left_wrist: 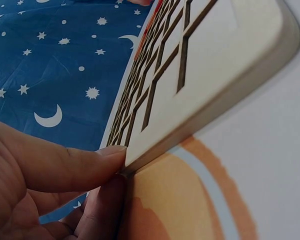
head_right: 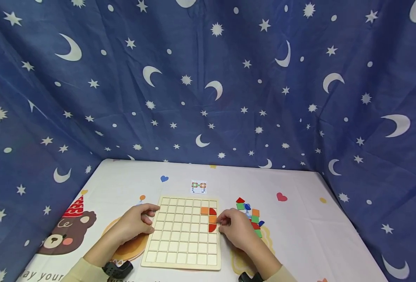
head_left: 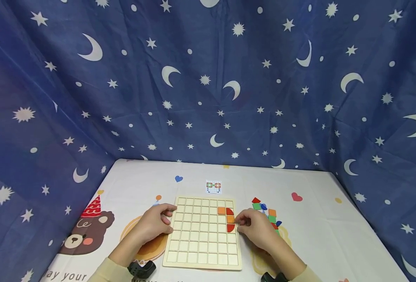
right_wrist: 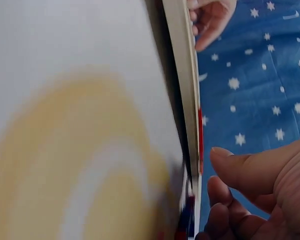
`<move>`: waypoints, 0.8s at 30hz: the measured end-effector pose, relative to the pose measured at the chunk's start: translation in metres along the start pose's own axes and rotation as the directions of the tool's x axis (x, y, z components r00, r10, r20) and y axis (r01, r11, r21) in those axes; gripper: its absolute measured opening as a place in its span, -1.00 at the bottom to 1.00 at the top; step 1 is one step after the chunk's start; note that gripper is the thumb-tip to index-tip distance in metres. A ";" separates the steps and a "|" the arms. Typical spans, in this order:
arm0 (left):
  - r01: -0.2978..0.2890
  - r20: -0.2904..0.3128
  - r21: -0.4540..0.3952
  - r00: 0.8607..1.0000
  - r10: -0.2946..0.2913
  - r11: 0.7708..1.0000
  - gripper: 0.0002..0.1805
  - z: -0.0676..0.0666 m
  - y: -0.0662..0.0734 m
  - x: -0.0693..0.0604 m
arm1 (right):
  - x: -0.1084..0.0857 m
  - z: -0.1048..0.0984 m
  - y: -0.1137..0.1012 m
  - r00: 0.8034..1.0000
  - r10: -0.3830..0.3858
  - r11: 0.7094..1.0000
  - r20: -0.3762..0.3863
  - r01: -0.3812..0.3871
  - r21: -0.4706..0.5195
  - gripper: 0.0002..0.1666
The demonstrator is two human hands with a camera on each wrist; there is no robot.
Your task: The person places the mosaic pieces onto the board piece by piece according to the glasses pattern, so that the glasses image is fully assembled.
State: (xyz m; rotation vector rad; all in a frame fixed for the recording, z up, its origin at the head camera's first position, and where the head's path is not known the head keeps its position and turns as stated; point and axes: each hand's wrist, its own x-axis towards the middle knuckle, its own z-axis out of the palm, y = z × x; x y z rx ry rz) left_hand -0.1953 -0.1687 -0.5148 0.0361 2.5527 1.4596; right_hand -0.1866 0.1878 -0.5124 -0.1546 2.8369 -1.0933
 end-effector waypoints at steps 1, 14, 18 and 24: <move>0.002 0.000 0.001 1.000 -0.002 1.000 -0.23 0.000 0.000 0.000 | -0.001 -0.003 0.002 1.000 0.020 1.000 -0.009 -0.020 0.000 -0.73; -0.007 -0.002 -0.006 1.000 0.007 1.000 -0.24 -0.002 0.003 -0.003 | 0.000 -0.047 0.039 0.986 0.125 0.991 -0.108 -0.130 -0.043 -0.71; -0.009 0.003 -0.013 1.000 0.009 1.000 -0.24 -0.001 0.002 -0.002 | 0.002 -0.058 0.051 0.985 0.115 0.990 -0.129 -0.125 -0.071 -0.72; -0.004 -0.003 -0.013 1.000 0.004 1.000 -0.24 0.000 0.002 -0.002 | 0.008 -0.069 0.068 0.980 0.138 0.986 -0.140 -0.149 -0.073 -0.72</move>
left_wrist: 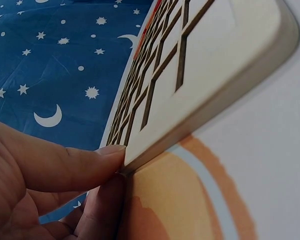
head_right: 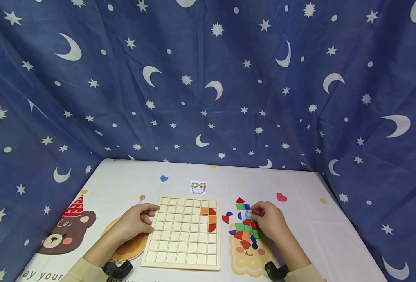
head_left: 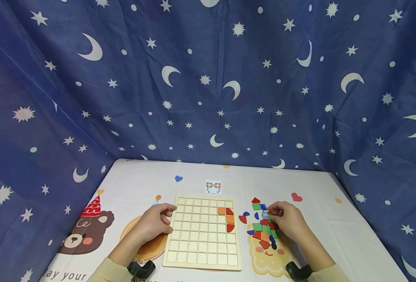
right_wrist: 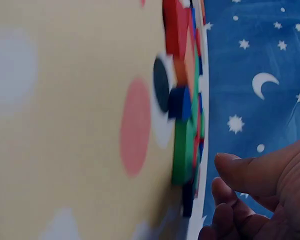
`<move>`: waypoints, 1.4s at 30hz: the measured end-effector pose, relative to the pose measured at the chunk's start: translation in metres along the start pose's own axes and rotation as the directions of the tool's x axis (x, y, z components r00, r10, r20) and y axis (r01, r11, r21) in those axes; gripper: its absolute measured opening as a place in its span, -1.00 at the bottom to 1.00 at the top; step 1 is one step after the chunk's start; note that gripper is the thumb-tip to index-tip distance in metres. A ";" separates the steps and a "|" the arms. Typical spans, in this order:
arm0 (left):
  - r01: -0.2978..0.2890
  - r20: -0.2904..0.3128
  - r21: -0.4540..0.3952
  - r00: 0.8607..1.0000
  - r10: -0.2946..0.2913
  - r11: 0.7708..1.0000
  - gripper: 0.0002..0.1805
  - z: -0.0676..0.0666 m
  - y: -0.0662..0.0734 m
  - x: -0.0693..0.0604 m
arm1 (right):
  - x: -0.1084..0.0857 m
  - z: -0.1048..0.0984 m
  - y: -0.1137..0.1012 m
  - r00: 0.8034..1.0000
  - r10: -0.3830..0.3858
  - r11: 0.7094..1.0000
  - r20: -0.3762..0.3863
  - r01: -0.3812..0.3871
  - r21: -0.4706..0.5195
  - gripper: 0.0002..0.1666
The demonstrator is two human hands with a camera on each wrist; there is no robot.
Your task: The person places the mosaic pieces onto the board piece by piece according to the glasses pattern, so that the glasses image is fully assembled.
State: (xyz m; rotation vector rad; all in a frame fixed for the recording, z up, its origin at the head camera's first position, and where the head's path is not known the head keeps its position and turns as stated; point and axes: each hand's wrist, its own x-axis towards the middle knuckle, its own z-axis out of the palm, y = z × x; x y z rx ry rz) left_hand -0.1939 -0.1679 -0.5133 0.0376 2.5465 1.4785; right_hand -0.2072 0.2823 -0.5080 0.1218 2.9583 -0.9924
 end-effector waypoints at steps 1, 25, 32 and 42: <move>0.001 -0.002 0.002 1.000 -0.001 1.000 -0.24 0.000 0.000 0.000 | 0.002 0.000 0.003 1.000 0.003 1.000 0.000 -0.003 -0.005 -0.72; 0.000 -0.005 0.019 1.000 0.000 1.000 -0.24 0.000 0.002 -0.001 | 0.015 -0.002 0.014 0.999 0.009 1.000 0.044 -0.008 -0.011 -0.84; -0.002 -0.003 0.016 1.000 0.002 1.000 -0.24 0.000 0.000 0.000 | 0.011 -0.003 0.004 0.999 0.026 0.999 0.020 -0.027 0.033 -0.85; 0.003 -0.006 0.018 1.000 -0.003 1.000 -0.24 0.000 0.000 0.001 | -0.001 0.010 -0.031 1.000 -0.015 0.991 0.009 0.014 0.136 -0.83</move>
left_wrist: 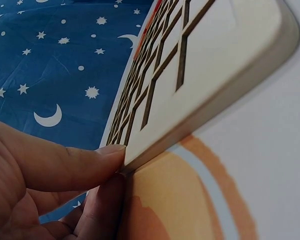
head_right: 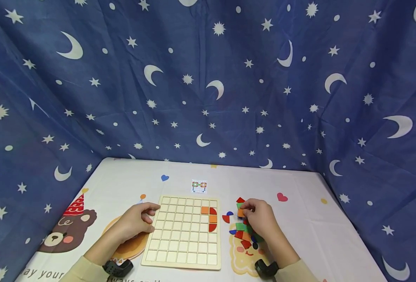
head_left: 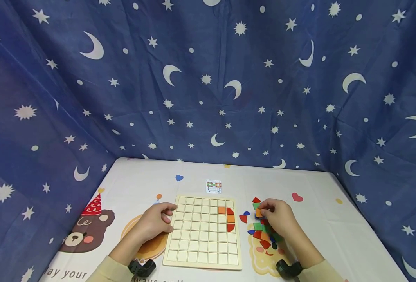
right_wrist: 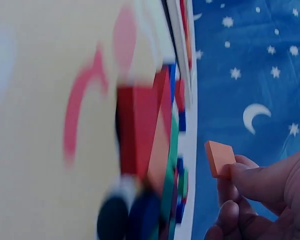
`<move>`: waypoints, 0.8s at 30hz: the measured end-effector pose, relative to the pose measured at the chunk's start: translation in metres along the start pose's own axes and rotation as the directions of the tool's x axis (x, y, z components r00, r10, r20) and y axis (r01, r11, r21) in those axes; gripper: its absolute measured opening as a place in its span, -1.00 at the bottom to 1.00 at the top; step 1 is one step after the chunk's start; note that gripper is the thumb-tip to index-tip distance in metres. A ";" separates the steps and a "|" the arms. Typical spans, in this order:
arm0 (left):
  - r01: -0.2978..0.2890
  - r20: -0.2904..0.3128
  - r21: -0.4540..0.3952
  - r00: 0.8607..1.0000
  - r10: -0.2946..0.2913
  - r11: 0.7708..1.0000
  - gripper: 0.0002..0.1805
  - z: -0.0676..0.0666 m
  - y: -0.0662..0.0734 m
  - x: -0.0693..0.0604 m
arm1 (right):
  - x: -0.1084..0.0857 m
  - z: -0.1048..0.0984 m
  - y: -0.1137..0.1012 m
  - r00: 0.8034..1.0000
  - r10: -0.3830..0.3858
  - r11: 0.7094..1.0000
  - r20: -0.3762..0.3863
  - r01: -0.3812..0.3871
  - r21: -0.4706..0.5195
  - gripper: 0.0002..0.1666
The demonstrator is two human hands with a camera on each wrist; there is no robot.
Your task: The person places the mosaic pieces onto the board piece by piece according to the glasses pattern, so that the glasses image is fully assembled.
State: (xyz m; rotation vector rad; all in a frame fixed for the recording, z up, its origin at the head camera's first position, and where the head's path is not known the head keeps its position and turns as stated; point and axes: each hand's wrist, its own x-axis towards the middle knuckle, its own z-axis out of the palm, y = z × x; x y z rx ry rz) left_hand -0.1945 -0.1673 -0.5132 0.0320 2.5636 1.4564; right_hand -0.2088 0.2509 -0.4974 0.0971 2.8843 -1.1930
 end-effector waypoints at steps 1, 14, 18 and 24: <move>0.001 0.002 0.002 1.000 -0.001 1.000 -0.24 0.000 0.000 0.000 | -0.001 0.003 -0.004 1.000 -0.005 1.000 0.003 0.005 0.011 -0.83; 0.001 0.001 0.001 1.000 -0.001 1.000 -0.25 0.000 0.000 0.000 | -0.010 0.044 -0.039 0.995 -0.047 0.986 0.088 0.032 0.161 -0.79; 0.000 0.001 -0.003 1.000 0.000 1.000 -0.24 0.000 0.000 0.000 | -0.013 0.056 -0.045 0.992 -0.070 0.985 0.110 0.051 0.167 -0.76; -0.005 0.002 -0.014 1.000 0.005 1.000 -0.24 0.000 0.000 -0.001 | -0.016 0.072 -0.051 0.988 -0.095 0.989 0.120 0.080 0.127 -0.75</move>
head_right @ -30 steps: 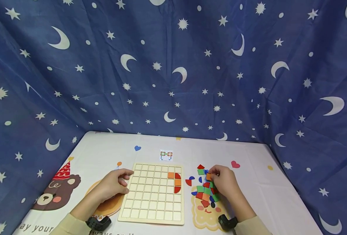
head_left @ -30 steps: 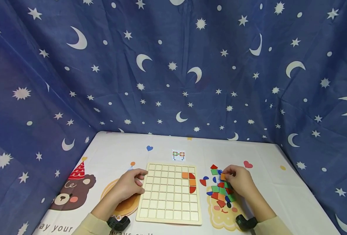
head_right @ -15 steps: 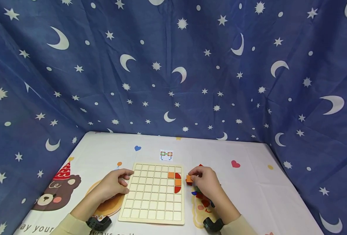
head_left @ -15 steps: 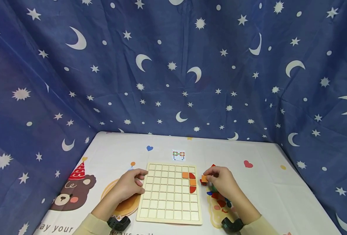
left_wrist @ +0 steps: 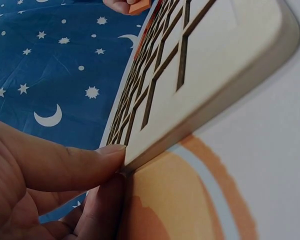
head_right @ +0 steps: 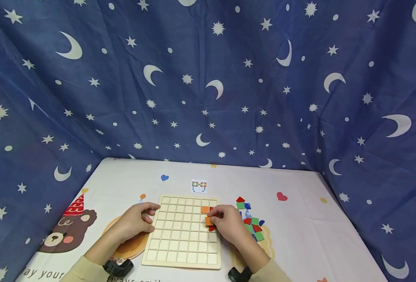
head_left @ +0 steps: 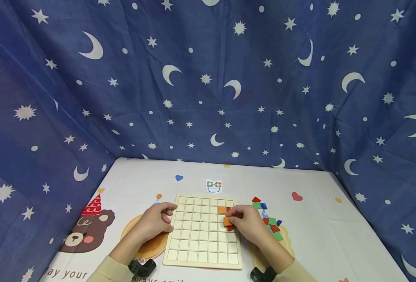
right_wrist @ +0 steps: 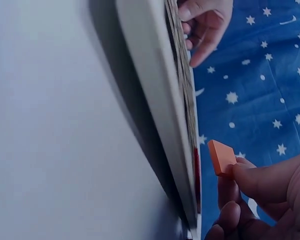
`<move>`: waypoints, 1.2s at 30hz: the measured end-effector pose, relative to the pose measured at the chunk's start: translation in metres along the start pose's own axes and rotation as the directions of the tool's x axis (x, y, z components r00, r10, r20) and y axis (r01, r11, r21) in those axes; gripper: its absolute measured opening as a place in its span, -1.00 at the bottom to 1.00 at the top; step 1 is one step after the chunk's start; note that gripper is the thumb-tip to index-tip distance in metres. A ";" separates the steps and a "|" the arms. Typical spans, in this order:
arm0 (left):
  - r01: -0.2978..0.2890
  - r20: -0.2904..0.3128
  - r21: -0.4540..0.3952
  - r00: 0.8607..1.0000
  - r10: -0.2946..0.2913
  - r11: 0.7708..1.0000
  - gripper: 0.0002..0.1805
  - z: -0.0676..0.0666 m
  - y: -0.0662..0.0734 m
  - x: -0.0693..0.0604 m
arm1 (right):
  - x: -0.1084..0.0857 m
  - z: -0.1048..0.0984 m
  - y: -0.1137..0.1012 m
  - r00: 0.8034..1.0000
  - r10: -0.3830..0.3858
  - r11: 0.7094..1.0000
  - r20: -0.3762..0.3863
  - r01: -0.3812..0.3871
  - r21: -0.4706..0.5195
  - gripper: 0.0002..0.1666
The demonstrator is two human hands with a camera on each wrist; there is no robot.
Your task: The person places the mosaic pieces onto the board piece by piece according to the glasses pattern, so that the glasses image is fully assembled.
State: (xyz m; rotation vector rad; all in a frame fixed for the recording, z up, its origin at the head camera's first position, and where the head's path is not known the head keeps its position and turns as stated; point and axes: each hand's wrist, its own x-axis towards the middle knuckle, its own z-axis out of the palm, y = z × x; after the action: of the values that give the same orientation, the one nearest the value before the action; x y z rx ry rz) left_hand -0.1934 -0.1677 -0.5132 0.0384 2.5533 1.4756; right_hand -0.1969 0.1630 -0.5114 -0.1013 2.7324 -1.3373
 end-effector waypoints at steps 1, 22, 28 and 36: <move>-0.001 0.000 -0.001 1.000 0.001 1.000 -0.24 0.000 0.000 0.000 | 0.000 0.002 0.000 1.000 -0.006 1.000 0.005 0.006 -0.007 -0.75; 0.005 0.011 0.006 1.000 -0.005 1.000 -0.26 0.000 0.001 0.000 | -0.005 0.016 -0.002 0.995 -0.062 0.991 0.078 0.071 -0.116 -0.81; 0.005 0.008 0.003 1.000 -0.005 1.000 -0.25 0.000 0.000 0.000 | -0.006 0.016 -0.003 0.993 -0.070 0.982 0.090 0.085 -0.169 -0.79; 0.004 0.013 0.000 1.000 -0.004 1.000 -0.26 -0.001 0.001 0.000 | -0.007 0.015 -0.006 0.992 -0.082 0.978 0.096 0.098 -0.182 -0.76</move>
State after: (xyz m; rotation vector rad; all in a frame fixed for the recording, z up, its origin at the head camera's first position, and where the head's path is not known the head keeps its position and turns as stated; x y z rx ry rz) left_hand -0.1934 -0.1682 -0.5118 0.0426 2.5415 1.4698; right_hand -0.1883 0.1488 -0.5153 -0.2948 2.8012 -1.0651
